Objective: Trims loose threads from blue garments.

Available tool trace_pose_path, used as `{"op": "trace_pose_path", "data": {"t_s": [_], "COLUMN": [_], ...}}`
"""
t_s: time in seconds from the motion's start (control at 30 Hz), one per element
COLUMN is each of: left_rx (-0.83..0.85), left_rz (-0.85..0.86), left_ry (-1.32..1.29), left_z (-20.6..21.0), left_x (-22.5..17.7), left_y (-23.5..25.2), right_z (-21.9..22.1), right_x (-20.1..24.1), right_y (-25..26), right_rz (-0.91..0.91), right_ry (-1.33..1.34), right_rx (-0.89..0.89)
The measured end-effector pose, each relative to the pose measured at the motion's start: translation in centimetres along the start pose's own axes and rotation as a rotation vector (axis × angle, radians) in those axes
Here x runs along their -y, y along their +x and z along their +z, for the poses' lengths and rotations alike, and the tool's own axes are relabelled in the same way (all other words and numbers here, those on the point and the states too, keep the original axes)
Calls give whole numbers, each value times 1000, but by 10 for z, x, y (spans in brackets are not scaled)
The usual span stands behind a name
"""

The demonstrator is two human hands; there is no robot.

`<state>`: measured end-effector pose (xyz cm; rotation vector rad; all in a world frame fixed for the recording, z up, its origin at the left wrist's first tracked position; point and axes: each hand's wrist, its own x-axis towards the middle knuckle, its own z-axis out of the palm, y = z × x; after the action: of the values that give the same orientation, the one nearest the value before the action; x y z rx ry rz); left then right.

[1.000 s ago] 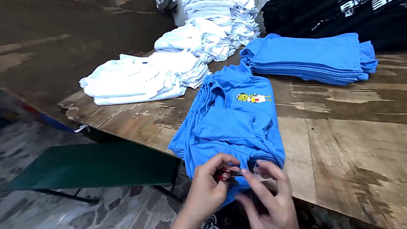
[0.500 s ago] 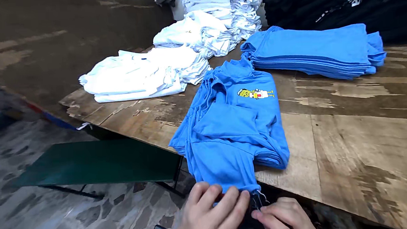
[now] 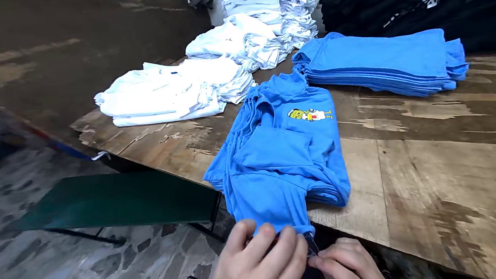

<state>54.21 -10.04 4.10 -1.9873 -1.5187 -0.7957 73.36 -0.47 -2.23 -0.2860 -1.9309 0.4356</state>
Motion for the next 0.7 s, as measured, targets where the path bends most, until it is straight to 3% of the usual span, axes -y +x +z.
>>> {"op": "trace_pose_path", "data": {"t_s": [0.2, 0.3, 0.4, 0.47, 0.57, 0.7], "left_rx": [-65, -103, -58, -66, -171, -124], "left_rz": [66, -88, -325, -346, -273, -273], "left_ry": [17, -44, -217, -298, -362, -400], "left_z": [20, 22, 34, 49, 47, 35], "left_x": [-1, -1, 1, 6, 12, 18], "left_y": [-9, -13, -14, -23, -31, -39], "right_z": [1, -4, -2, 4, -1, -10], "right_x": [2, 0, -4, -12, -16, -16], "right_y": [4, 5, 15, 18, 15, 9], "right_rz": [46, 127, 216, 148, 32, 191], "right_ry": [92, -32, -231, -248, -100, 56], "right_rx": [-48, -70, 64, 133, 46, -50]}}
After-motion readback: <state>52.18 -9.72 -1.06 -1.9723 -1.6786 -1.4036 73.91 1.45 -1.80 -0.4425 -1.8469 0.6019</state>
